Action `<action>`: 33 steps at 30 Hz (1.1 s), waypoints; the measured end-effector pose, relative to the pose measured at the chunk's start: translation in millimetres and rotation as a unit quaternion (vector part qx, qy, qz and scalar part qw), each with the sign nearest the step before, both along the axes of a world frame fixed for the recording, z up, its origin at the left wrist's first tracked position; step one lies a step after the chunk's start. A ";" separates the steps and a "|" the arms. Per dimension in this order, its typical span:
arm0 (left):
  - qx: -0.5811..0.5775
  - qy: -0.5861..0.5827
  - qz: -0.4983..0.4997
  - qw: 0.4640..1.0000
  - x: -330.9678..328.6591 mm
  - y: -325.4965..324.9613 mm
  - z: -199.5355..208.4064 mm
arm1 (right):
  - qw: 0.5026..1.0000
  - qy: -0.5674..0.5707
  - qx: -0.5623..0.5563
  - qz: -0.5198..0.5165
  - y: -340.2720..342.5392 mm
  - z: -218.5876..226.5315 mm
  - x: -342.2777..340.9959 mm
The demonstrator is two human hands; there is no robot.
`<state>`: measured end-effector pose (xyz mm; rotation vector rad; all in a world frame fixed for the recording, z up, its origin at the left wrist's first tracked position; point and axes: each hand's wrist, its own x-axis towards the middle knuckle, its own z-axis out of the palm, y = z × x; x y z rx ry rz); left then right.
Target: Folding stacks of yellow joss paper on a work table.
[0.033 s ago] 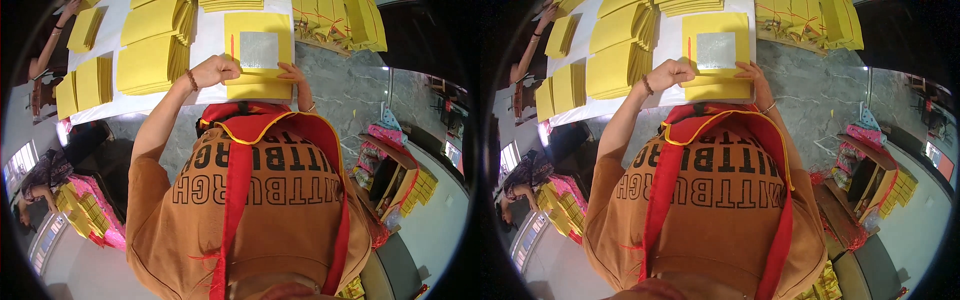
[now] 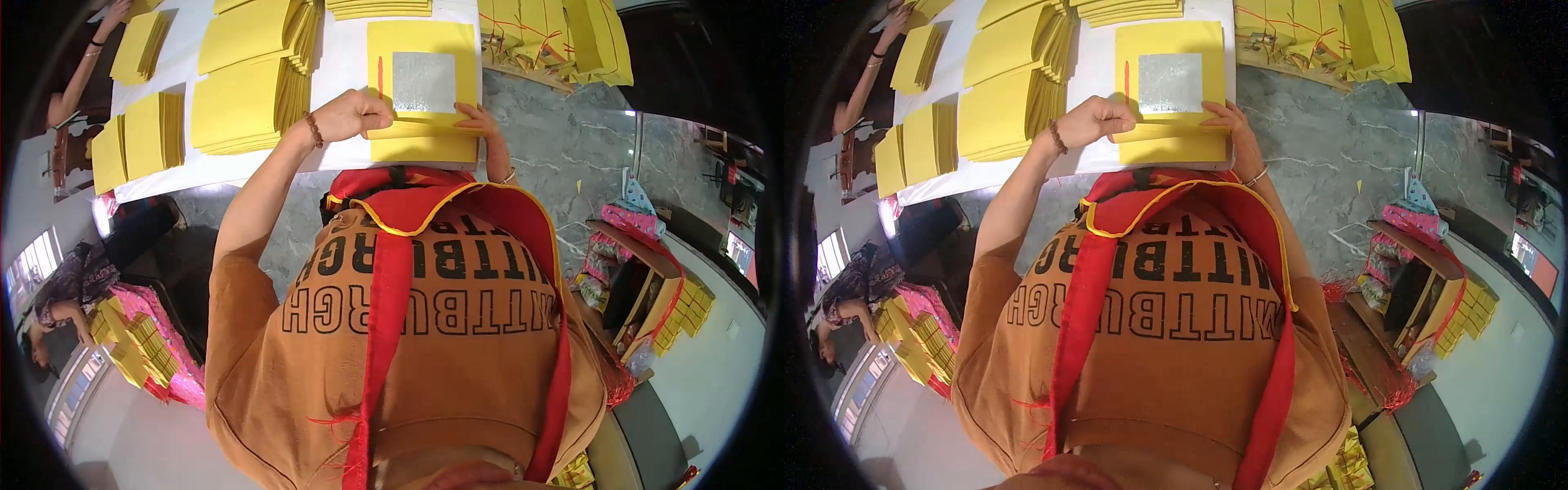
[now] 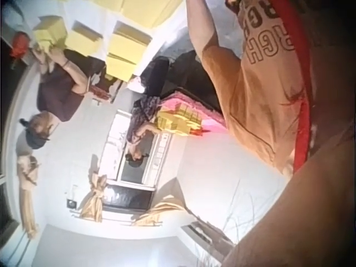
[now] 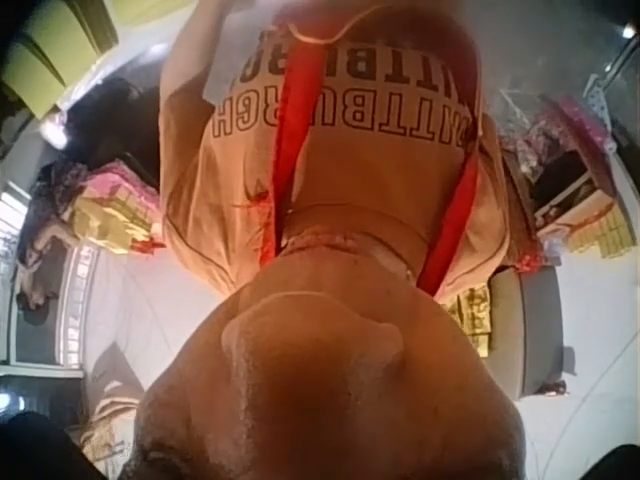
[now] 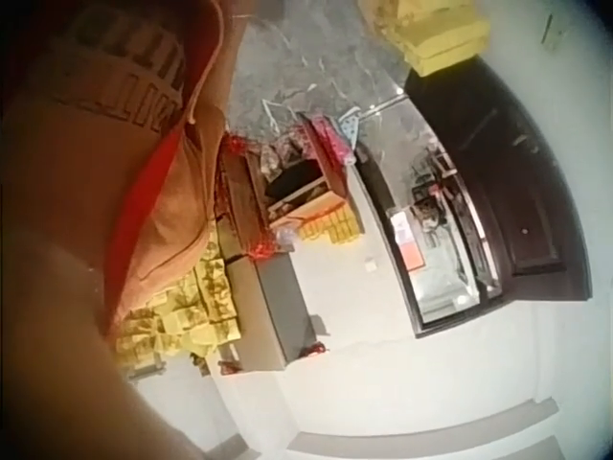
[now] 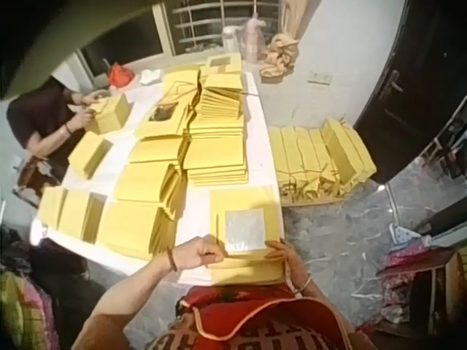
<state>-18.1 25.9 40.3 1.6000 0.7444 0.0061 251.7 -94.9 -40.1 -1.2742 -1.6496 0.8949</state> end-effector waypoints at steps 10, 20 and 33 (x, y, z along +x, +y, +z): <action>-0.025 -0.028 -0.018 0.999 -3.0 6.2 -7.2 | 0.998 0.056 -0.034 -0.025 -5.1 16.6 -7.9; -0.006 -0.011 -0.010 1.000 -4.5 2.5 -5.9 | 0.995 0.076 -0.029 -0.054 -1.2 -2.6 -5.2; 0.415 0.016 -0.108 0.903 9.3 -36.9 20.4 | 0.992 0.078 -0.034 -0.089 0.4 15.7 -16.2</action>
